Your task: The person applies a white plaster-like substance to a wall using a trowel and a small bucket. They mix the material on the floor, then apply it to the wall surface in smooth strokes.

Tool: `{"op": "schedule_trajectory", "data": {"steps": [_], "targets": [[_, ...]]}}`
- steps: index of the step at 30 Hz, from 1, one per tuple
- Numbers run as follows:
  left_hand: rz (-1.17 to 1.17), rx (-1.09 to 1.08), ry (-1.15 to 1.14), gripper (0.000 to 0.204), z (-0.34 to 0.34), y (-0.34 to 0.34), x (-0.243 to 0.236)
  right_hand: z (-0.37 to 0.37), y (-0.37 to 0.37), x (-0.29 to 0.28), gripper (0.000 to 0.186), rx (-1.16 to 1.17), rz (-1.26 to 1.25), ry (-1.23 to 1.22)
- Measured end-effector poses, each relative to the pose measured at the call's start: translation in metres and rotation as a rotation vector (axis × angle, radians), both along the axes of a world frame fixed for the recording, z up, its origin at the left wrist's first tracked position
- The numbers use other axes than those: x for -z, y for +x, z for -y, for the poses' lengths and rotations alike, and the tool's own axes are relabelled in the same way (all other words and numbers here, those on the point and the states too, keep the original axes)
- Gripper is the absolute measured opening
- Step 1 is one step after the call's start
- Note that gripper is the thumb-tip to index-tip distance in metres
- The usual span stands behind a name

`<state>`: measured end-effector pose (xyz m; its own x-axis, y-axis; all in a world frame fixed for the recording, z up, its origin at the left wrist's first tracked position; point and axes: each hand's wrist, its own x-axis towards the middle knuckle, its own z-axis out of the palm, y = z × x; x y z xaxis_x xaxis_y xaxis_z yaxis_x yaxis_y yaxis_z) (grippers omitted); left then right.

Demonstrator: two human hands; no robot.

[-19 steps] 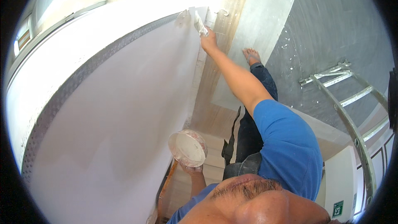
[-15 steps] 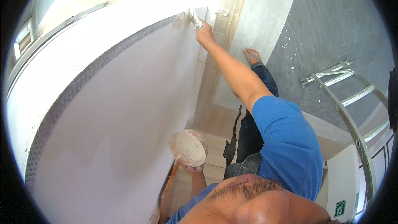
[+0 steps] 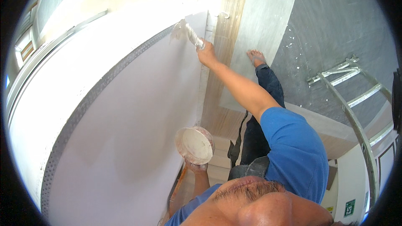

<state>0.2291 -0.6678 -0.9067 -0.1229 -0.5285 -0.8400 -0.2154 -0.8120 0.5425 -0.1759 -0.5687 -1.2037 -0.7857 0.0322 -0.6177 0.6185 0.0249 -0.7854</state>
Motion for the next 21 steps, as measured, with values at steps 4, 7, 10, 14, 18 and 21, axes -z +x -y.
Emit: {"op": "schedule_trajectory", "data": {"steps": [4, 7, 10, 14, 18, 21], "targets": [[0.003, 0.012, 0.004, 0.091, 0.001, -0.002, 0.002, 0.001, -0.040, -0.008, 0.026, 0.058, -0.024, 0.047], [0.003, 0.011, 0.012, 0.091, 0.002, -0.001, 0.001, 0.006, -0.055, -0.022, 0.025, 0.012, 0.033, 0.007], [-0.007, 0.015, 0.021, 0.091, 0.002, 0.000, 0.002, 0.016, -0.064, -0.031, 0.025, -0.026, -0.009, 0.050], [-0.019, 0.024, 0.040, 0.092, 0.003, -0.003, 0.003, 0.025, -0.076, -0.030, 0.025, -0.248, -0.038, 0.159], [-0.038, 0.049, 0.061, 0.092, 0.003, -0.013, 0.007, 0.014, -0.065, -0.033, 0.026, -0.319, 0.052, 0.059], [-0.049, 0.084, 0.070, 0.092, 0.006, -0.026, 0.006, -0.004, -0.034, -0.044, 0.026, -0.373, -0.026, -0.055]]}}
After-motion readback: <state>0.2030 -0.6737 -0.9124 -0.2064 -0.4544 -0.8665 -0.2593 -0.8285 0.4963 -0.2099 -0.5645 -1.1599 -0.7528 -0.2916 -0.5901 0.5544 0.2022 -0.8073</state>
